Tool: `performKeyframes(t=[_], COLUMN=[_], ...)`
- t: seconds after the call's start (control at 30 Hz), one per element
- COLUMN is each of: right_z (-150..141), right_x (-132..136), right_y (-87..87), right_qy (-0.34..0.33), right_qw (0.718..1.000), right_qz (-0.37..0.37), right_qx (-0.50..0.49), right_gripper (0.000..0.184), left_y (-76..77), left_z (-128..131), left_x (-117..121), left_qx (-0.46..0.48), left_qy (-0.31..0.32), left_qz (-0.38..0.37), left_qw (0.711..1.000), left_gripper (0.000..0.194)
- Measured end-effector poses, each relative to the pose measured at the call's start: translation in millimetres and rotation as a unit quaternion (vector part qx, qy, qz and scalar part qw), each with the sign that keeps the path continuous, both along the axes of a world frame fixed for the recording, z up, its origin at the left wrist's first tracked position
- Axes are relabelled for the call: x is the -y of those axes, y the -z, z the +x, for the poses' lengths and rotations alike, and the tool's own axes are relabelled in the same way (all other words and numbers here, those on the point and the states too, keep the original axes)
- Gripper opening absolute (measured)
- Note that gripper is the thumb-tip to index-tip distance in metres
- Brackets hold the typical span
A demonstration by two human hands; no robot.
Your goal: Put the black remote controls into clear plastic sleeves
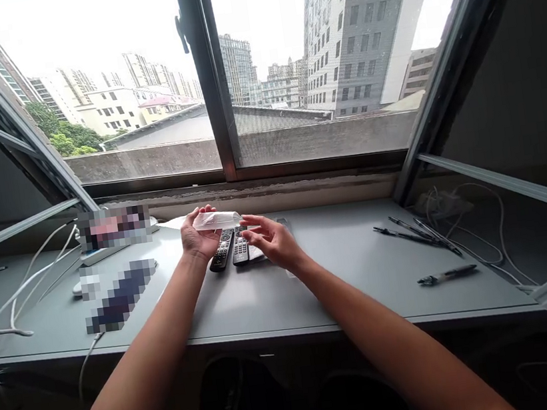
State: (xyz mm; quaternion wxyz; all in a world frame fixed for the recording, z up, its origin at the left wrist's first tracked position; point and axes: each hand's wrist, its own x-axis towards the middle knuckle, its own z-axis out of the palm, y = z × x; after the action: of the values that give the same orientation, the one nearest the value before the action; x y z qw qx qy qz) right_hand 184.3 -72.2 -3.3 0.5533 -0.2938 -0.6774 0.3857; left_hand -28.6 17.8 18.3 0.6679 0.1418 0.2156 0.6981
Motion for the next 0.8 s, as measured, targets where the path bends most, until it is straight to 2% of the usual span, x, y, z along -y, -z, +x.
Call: performKeyframes(t=[0.07,0.17,0.27,0.37,0.53,0.7,0.8], right_z=[3,4,-2,-9,-11,-11,-16], right_x=[-2,-4,-4,-6,-13,-12,-6], right_y=[5.0,14.4,24.9,33.1,39.2,36.5,31.7], right_qy=[0.059,0.069,0.066,0.073,0.069,0.056,0.058], right_qw=[0.989,0.935,0.883,0.851,0.843,0.860,0.867], right_qz=[0.090,0.196,0.214,0.212,0.236,0.244,0.239], right_qx=[0.103,0.289,0.413,0.475,0.479,0.444,0.433], right_gripper=[0.044,0.047,0.052,0.050,0.036,0.028,0.020], left_y=[-0.3,1.6,4.7,6.1,5.6,7.5,8.2], left_z=[-3,-5,-8,-10,-8,-6,-6], left_x=[-2,-5,-8,-7,-7,-8,-8], left_qx=[0.028,0.053,0.056,0.052,0.039,0.016,0.012], left_qy=[-0.008,-0.063,-0.120,-0.114,-0.079,-0.055,-0.057], left_qz=[-0.015,-0.020,-0.037,-0.062,-0.072,-0.081,-0.084], left_qw=[0.999,0.996,0.990,0.990,0.993,0.995,0.995], left_gripper=[0.004,0.022,0.036,0.039,0.030,0.014,0.011])
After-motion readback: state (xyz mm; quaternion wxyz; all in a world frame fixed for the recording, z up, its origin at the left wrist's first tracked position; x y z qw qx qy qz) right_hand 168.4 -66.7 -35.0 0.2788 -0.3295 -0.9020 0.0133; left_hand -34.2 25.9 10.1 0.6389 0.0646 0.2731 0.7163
